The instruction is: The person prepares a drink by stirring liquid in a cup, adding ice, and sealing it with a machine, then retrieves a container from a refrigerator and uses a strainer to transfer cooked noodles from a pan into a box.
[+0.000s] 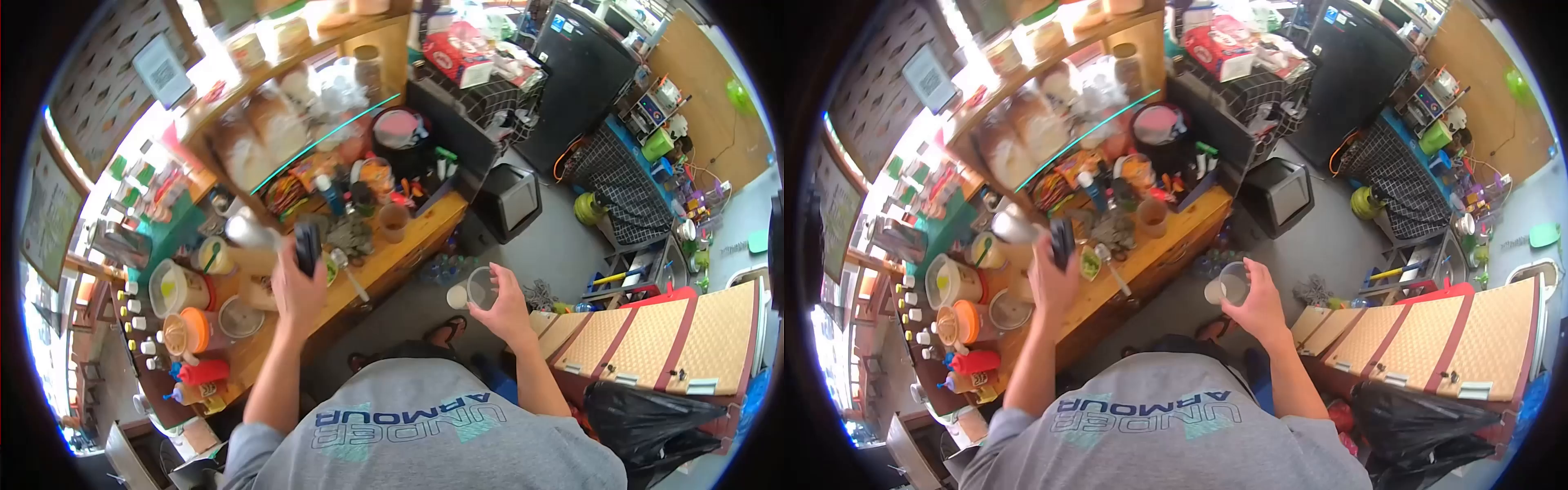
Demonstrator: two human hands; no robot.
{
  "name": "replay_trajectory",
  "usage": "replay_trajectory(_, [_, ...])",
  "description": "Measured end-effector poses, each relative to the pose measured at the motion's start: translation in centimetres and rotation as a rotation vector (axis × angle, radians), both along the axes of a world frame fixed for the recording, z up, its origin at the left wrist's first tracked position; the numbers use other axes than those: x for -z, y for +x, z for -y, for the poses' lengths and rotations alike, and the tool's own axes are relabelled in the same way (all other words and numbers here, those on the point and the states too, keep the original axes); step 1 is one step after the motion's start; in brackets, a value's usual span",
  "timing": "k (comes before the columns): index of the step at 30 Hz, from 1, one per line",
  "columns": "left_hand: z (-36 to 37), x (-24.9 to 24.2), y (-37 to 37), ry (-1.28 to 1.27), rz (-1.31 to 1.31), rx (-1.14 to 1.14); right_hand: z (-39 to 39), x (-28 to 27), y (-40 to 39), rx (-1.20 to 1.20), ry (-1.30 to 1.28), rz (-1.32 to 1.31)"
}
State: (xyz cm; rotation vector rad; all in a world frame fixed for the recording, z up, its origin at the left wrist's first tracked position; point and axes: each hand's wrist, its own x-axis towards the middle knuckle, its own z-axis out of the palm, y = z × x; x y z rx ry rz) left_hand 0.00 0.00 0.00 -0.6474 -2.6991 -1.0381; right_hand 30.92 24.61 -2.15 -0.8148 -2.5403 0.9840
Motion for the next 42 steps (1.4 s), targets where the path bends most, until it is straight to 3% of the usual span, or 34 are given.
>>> replay_trajectory(1, [-0.5, 0.1, -0.3, 0.011, -0.003, 0.004, -0.2, -0.2, 0.0, 0.024, 0.02, 0.007])
replay_trajectory(2, [-2.5, 0.1, -3.6, -0.088, -0.275, -0.051, -0.4, -0.4, 0.0, 0.047, 0.041, 0.015])
replay_trajectory(3, [-10.4, -1.5, -4.5, -0.204, -0.396, -0.073, -6.8, 0.6, 2.4, 0.054, -0.016, -0.017])
replay_trajectory(5, [-17.3, -1.8, -10.1, -0.514, -0.225, -0.158, -11.8, 0.6, 4.3, 0.086, 0.044, -0.025])
replay_trajectory(6, [-19.7, 0.3, -13.4, -0.607, -0.31, -0.156, -14.4, 0.1, 5.5, 0.117, 0.059, -0.017])
replay_trajectory(8, [-20.9, 5.3, -20.4, -0.794, -0.429, -0.084, -18.5, -0.1, 7.2, 0.148, 0.101, 0.008])
replay_trajectory(9, [-21.7, 6.3, -21.9, -0.765, -0.539, -0.168, -20.5, -0.2, 7.9, 0.205, 0.106, 0.016])
replay_trajectory(10, [-21.3, 10.4, -27.5, -0.709, -0.584, -0.237, -22.4, -0.1, 8.4, 0.217, 0.088, 0.015])
replay_trajectory(11, [-21.9, 9.9, -28.4, -0.697, -0.442, -0.289, -24.1, 0.2, 9.1, 0.232, 0.063, 0.022])
replay_trajectory(12, [-22.4, 7.4, -24.7, -0.711, -0.531, -0.24, -25.9, 0.6, 9.6, 0.264, 0.069, 0.038])
replay_trajectory(13, [-21.3, 10.4, -28.6, -0.665, -0.544, -0.274, -27.8, 1.2, 10.0, 0.295, 0.075, 0.052])
replay_trajectory(14, [-19.4, 12.6, -31.1, -0.759, -0.781, -0.224, -29.6, 2.2, 10.6, 0.313, 0.068, 0.063])
replay_trajectory(15, [-19.7, 11.5, -30.5, -0.89, -0.563, -0.303, -31.6, 3.0, 11.0, 0.325, 0.069, 0.066])
replay_trajectory(16, [-18.7, 11.1, -29.2, -0.843, -0.714, -0.287, -33.5, 3.6, 11.2, 0.345, 0.031, 0.064])
replay_trajectory(18, [-21.2, 3.9, -21.2, -0.824, -0.494, -0.383, -37.6, 4.3, 12.0, 0.409, 0.018, 0.065])
replay_trajectory(19, [-23.1, 0.1, -15.7, -0.771, -0.632, -0.31, -39.5, 4.7, 12.4, 0.436, 0.019, 0.069])
replay_trajectory(20, [-23.7, -1.4, -13.9, -0.9, -0.716, -0.308, -41.4, 4.8, 12.8, 0.471, 0.016, 0.063])
replay_trajectory(22, [-27.8, -4.5, -7.0, -0.282, -0.574, -0.285, -45.3, 4.9, 13.8, 0.51, -0.033, 0.141])
replay_trajectory(24, [-33.6, -5.8, -2.0, -0.128, -0.366, -0.367, -49.0, 5.4, 15.0, 0.552, -0.019, 0.126])
replay_trajectory(26, [-39.4, -3.6, -1.6, 0.048, -0.555, -0.062, -52.7, 5.8, 15.8, 0.599, -0.004, 0.102])
replay_trajectory(28, [-50.4, -5.1, 4.2, 0.211, -0.286, 0.169, -55.9, 5.9, 17.0, 0.677, 0.063, 0.14])
replay_trajectory(32, [-70.0, -4.6, 13.0, 0.09, -0.13, 0.728, -63.0, 4.3, 19.8, 0.778, 0.044, 0.057])
replay_trajectory(33, [-74.2, -3.7, 14.7, 0.008, -0.081, 0.875, -64.9, 4.2, 20.9, 0.814, 0.078, 0.006])
replay_trajectory(35, [-82.5, -0.4, 18.7, 0.075, 0.03, 1.151, -68.8, 4.2, 23.3, 0.868, 0.117, -0.045])
replay_trajectory(40, [-100.6, 6.1, 28.2, -0.089, 0.09, 1.44, -81.2, 4.5, 31.2, 0.956, 0.248, -0.139])
replay_trajectory(41, [-103.8, 8.0, 30.0, -0.087, 0.086, 1.444, -83.8, 5.0, 33.0, 0.959, 0.251, -0.141])
replay_trajectory(42, [-107.3, 10.0, 31.6, -0.091, 0.246, 1.377, -86.7, 5.5, 34.9, 0.953, 0.305, -0.17])
